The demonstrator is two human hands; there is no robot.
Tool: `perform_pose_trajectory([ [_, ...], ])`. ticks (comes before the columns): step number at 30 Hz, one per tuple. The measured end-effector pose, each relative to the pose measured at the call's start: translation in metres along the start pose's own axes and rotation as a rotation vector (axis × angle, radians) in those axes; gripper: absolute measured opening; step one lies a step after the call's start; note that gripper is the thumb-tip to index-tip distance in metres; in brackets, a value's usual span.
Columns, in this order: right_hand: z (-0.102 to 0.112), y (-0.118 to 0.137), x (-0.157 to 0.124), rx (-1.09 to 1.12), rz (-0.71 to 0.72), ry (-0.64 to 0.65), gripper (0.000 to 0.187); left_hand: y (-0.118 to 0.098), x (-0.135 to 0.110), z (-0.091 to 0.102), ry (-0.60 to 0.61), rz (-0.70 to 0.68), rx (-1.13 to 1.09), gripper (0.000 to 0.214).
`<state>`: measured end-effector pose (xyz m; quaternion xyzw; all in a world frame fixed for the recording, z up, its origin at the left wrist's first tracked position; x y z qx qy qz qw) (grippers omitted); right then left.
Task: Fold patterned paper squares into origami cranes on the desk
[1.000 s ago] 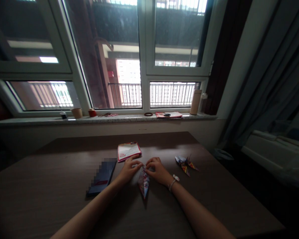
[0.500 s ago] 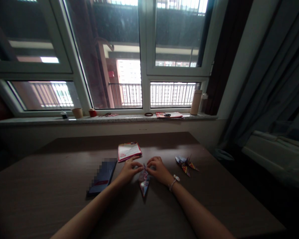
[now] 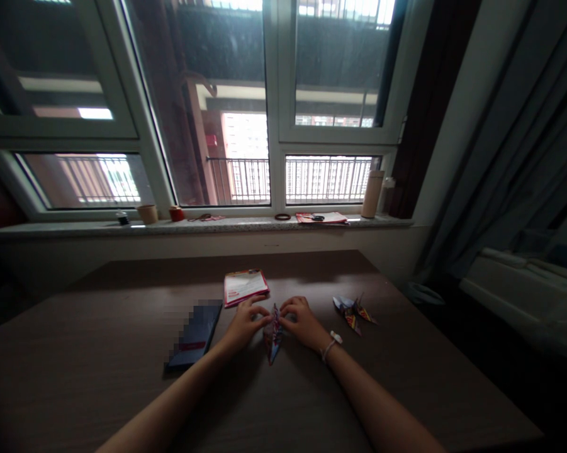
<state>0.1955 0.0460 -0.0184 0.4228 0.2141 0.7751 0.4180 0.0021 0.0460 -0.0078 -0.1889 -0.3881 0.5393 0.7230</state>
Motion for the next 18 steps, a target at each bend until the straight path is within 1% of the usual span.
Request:
perform_pose_trajectory([
  [2, 0.0006, -0.0008, 0.0004, -0.003, -0.002, -0.008, 0.012, -0.0004, -0.0005, 0.0000, 0.010, 0.003, 0.022, 0.003],
  [9, 0.0006, -0.0001, 0.0002, -0.025, 0.014, 0.022, 0.005, -0.0028, -0.0014, 0.0035, -0.003, -0.015, 0.046, 0.006],
  [11, 0.0025, -0.0003, 0.0009, -0.042, 0.009, -0.013, 0.005, -0.0030, -0.0018, 0.0043, -0.001, -0.017, 0.081, 0.006],
  [14, 0.0054, -0.0021, 0.0019, -0.070, -0.014, -0.068, 0.007, -0.0036, -0.0029, 0.0051, 0.000, -0.035, 0.158, 0.011],
  [18, 0.0063, -0.0046, 0.0016, -0.113, -0.017, -0.035, 0.009, -0.0029, -0.0041, 0.0050, 0.063, -0.052, 0.237, 0.009],
])
Point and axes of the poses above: each hand's wrist, its own x-axis towards the middle knuckle, its own z-axis out of the back of the hand, y = z × x, the point moved 2 cm from there along x, towards the middle knuckle, and after that the axes turned 5 degrees about -y, right-handed, at the moved point
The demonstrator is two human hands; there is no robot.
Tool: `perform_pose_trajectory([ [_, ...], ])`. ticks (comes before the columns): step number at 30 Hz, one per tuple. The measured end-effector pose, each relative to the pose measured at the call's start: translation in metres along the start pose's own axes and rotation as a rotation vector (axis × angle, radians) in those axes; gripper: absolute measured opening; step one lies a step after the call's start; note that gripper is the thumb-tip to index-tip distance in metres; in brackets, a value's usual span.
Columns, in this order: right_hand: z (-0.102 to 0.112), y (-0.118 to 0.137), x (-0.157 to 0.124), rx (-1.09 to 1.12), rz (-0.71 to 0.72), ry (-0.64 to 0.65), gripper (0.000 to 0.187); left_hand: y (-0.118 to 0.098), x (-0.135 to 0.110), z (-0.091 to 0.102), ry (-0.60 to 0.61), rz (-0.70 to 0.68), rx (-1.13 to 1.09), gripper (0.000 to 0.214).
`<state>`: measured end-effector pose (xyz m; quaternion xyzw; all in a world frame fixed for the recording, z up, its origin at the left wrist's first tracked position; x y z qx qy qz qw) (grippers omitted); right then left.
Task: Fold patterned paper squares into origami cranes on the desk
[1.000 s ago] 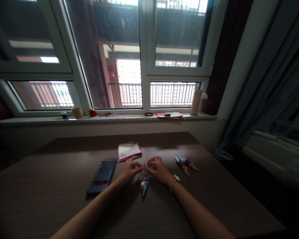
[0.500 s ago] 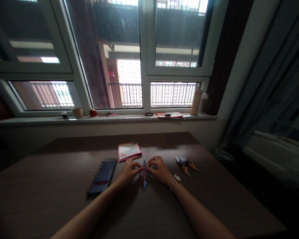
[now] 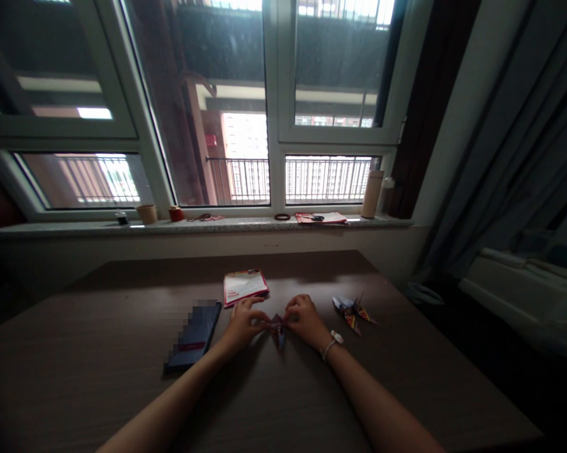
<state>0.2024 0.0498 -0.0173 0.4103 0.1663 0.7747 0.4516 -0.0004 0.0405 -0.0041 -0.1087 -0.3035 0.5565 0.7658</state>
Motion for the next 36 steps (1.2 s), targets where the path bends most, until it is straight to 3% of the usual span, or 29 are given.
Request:
perform_pose_trajectory([
  [9, 0.008, 0.003, -0.004, -0.020, 0.009, 0.127, 0.008, 0.006, 0.001, 0.005, 0.093, -0.016, -0.032, 0.013],
  [12, 0.005, 0.005, -0.004, -0.033, -0.023, 0.105, 0.010, 0.003, 0.001, 0.001, 0.078, -0.002, -0.019, 0.023],
  [20, -0.005, 0.002, -0.003, -0.088, -0.036, 0.060, 0.016, -0.012, -0.006, -0.008, 0.007, 0.077, -0.001, 0.016],
  [23, -0.008, -0.002, -0.002, -0.084, -0.063, 0.046, 0.012, -0.013, -0.006, -0.009, 0.014, 0.103, -0.001, 0.017],
  [36, -0.015, -0.002, 0.000, -0.237, -0.187, 0.007, 0.024, -0.010, 0.001, -0.012, -0.001, 0.122, 0.048, 0.017],
])
Point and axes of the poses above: each hand's wrist, its own x-axis towards the middle knuckle, its own z-axis out of the back of the hand, y = z × x, the point moved 2 cm from there along x, towards the middle knuckle, and after that the axes turned 5 degrees about -y, right-handed, at the moved point
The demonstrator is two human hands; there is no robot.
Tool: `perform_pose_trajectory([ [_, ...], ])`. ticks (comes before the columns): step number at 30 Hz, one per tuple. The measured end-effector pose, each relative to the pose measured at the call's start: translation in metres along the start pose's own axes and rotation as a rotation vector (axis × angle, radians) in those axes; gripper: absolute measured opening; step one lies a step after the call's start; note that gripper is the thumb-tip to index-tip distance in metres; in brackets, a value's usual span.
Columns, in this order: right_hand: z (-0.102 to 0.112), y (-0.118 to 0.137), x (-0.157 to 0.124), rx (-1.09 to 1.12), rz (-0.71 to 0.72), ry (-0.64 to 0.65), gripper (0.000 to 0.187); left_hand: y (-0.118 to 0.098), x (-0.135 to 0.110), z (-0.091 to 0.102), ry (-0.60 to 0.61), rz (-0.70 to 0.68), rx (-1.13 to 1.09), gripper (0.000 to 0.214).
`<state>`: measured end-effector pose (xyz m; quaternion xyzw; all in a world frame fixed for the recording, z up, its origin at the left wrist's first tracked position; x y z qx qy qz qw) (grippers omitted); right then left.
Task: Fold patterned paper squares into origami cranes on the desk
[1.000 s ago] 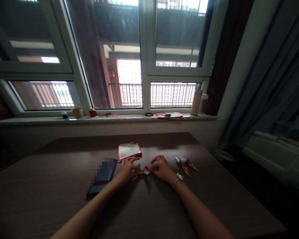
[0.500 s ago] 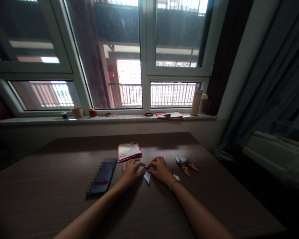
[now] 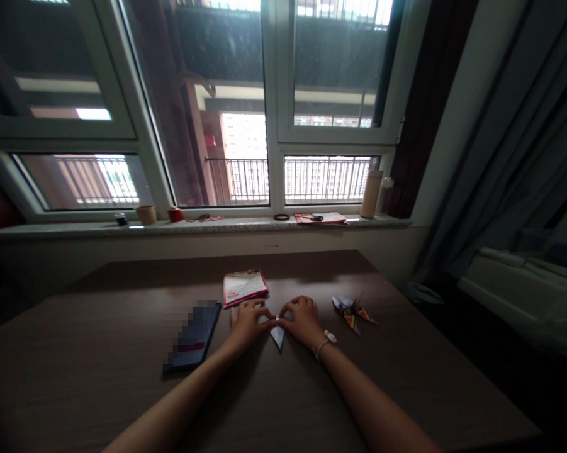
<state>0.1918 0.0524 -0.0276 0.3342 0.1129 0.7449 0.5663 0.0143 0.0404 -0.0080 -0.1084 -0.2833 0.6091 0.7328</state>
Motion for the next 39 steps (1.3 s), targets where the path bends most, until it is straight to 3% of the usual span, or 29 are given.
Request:
perform_pose_trajectory([
  [26, 0.006, 0.011, -0.006, -0.069, -0.069, 0.006, 0.028, 0.000, 0.001, 0.000, 0.023, 0.011, 0.052, 0.021],
  [39, 0.008, 0.009, -0.002, -0.020, -0.093, 0.094, 0.017, 0.002, 0.005, 0.006, 0.092, 0.032, 0.055, 0.016],
])
Point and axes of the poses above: each hand's wrist, its own x-axis towards the middle knuckle, its own z-axis out of the back of the hand, y = z × x, the point moved 2 cm from there along x, towards the middle knuckle, and after that the axes turned 5 degrees about -y, right-handed, at the moved point
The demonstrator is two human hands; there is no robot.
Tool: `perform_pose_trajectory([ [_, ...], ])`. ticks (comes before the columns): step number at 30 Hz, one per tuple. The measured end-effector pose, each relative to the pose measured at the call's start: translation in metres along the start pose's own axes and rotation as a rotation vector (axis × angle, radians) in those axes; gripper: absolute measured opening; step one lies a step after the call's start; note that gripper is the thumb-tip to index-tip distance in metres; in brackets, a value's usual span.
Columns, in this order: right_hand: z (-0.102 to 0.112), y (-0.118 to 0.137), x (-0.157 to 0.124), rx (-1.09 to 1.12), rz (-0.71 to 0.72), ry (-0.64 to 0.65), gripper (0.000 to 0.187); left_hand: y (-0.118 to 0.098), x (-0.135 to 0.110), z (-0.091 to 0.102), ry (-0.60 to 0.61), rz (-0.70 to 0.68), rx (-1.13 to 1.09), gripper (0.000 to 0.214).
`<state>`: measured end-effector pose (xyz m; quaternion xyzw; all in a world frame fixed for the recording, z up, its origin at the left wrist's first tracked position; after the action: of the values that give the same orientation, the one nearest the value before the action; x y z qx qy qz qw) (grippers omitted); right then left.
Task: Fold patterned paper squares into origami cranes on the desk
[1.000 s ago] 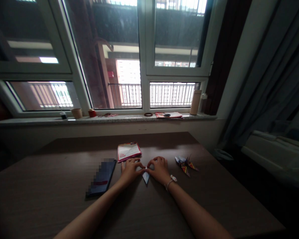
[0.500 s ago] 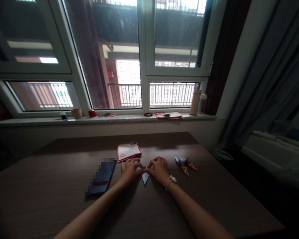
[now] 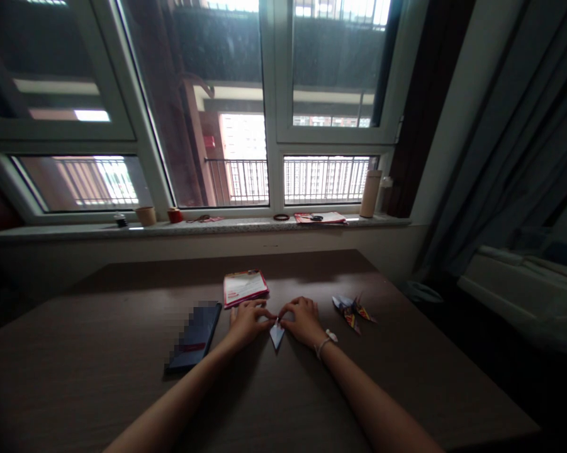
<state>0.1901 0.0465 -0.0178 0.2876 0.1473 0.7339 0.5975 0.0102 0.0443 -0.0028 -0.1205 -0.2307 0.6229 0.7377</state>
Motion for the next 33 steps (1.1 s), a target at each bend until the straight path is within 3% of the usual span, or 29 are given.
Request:
perform_pose_trajectory([
  [14, 0.003, -0.005, 0.003, 0.006, 0.021, 0.050, 0.022, 0.009, 0.002, 0.004, 0.137, -0.029, 0.048, 0.024],
  [29, 0.005, 0.002, -0.007, -0.103, 0.174, -0.081, 0.020, 0.006, -0.008, 0.001, -0.067, -0.138, 0.057, 0.018],
  [33, 0.007, 0.002, -0.007, -0.129, 0.170, -0.064, 0.019, 0.006, -0.010, 0.002, -0.085, -0.090, 0.079, 0.016],
])
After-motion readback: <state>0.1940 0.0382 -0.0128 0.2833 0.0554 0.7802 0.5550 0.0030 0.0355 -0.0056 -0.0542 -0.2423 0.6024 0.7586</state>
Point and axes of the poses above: each hand's wrist, its own x-axis towards the middle knuckle, its own z-axis out of the back of the hand, y = z × x, the point moved 2 cm from there along x, towards the middle knuckle, and after that the axes turned 5 degrees about -y, right-handed, at the moved point
